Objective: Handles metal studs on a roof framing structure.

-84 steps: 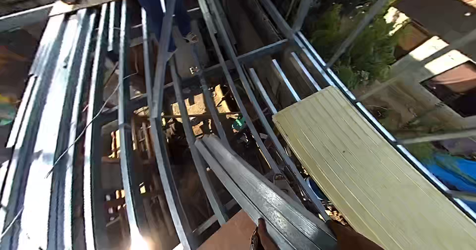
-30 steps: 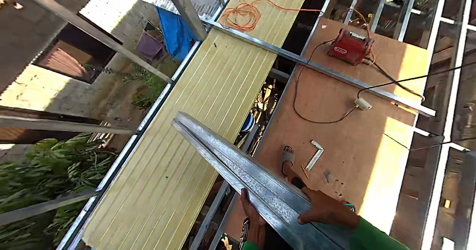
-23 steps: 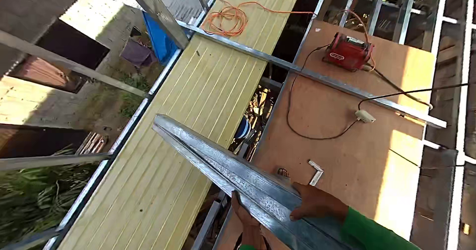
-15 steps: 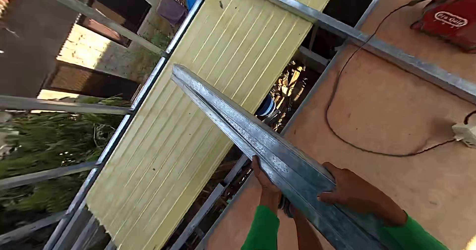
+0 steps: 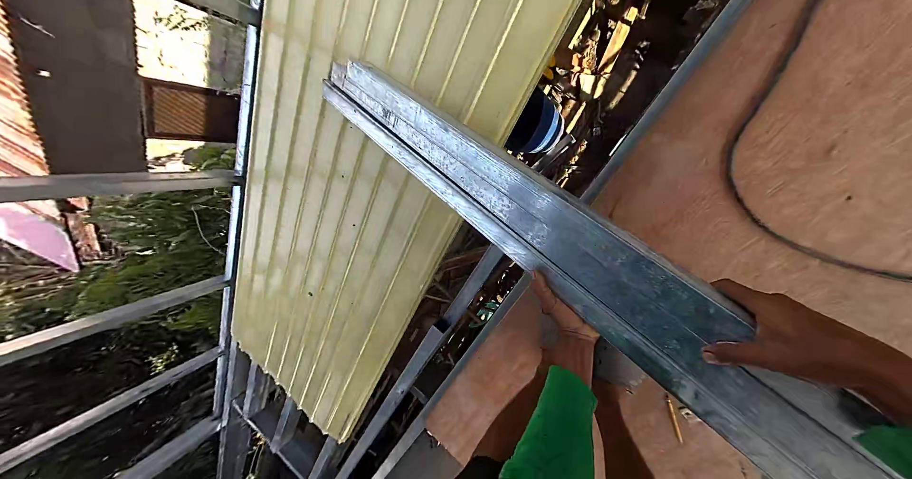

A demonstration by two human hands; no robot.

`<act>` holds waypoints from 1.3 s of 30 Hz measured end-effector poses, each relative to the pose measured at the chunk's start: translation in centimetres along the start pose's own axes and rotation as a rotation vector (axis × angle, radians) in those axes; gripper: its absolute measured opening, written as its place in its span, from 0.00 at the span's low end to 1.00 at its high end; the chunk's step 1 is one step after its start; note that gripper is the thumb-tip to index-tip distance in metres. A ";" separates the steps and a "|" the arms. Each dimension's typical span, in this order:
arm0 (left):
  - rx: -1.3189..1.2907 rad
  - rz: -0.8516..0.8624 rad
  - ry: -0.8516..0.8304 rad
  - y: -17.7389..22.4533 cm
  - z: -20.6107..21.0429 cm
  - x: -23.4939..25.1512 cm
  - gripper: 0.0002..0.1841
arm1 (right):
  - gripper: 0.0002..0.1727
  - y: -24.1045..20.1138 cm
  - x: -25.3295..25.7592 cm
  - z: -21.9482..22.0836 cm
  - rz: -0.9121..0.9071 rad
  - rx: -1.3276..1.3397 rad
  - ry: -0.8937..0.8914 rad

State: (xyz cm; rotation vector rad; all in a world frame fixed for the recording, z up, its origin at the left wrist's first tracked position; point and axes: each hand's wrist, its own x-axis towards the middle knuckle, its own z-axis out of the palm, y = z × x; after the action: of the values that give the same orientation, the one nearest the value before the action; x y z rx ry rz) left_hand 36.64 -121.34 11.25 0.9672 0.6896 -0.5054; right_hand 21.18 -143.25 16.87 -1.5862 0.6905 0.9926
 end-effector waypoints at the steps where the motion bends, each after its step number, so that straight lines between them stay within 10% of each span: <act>1: 0.007 -0.034 -0.004 -1.0 -0.5 0.7 0.37 | 0.53 1.0 1.0 -0.2 0.005 -0.005 0.004; 5: 0.012 -0.133 -0.008 -3.9 -1.8 4.4 0.54 | 0.50 3.5 4.9 -1.2 -0.004 -0.010 0.029; 11: 0.546 -0.321 0.241 -5.4 -0.4 4.5 0.43 | 0.40 6.1 3.9 -1.3 0.008 -0.129 0.373; 14: 0.951 -0.332 0.309 -3.0 -0.6 -0.2 0.39 | 0.39 4.6 -1.3 -0.1 0.033 -0.193 0.519; 21: 0.672 -0.513 -0.154 8.5 10.8 -6.9 0.50 | 0.36 -1.1 -18.7 6.2 -0.025 -0.329 0.733; 24: 0.783 -0.557 -0.085 10.9 16.6 -10.7 0.44 | 0.35 -3.4 -26.6 10.0 0.016 -0.336 0.744; 30: 0.712 -0.375 -0.079 18.2 19.0 -21.7 0.22 | 0.26 -6.6 -36.4 16.7 -0.003 -0.366 1.044; 39: 0.535 0.196 -0.342 32.3 24.5 -28.2 0.25 | 0.28 -10.0 -39.3 26.3 0.390 0.232 1.133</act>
State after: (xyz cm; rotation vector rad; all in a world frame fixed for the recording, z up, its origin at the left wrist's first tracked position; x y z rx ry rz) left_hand 46.26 -124.67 59.55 1.3902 0.1431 -0.6782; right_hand 4.29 -117.95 54.42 -1.7578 1.8575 0.1468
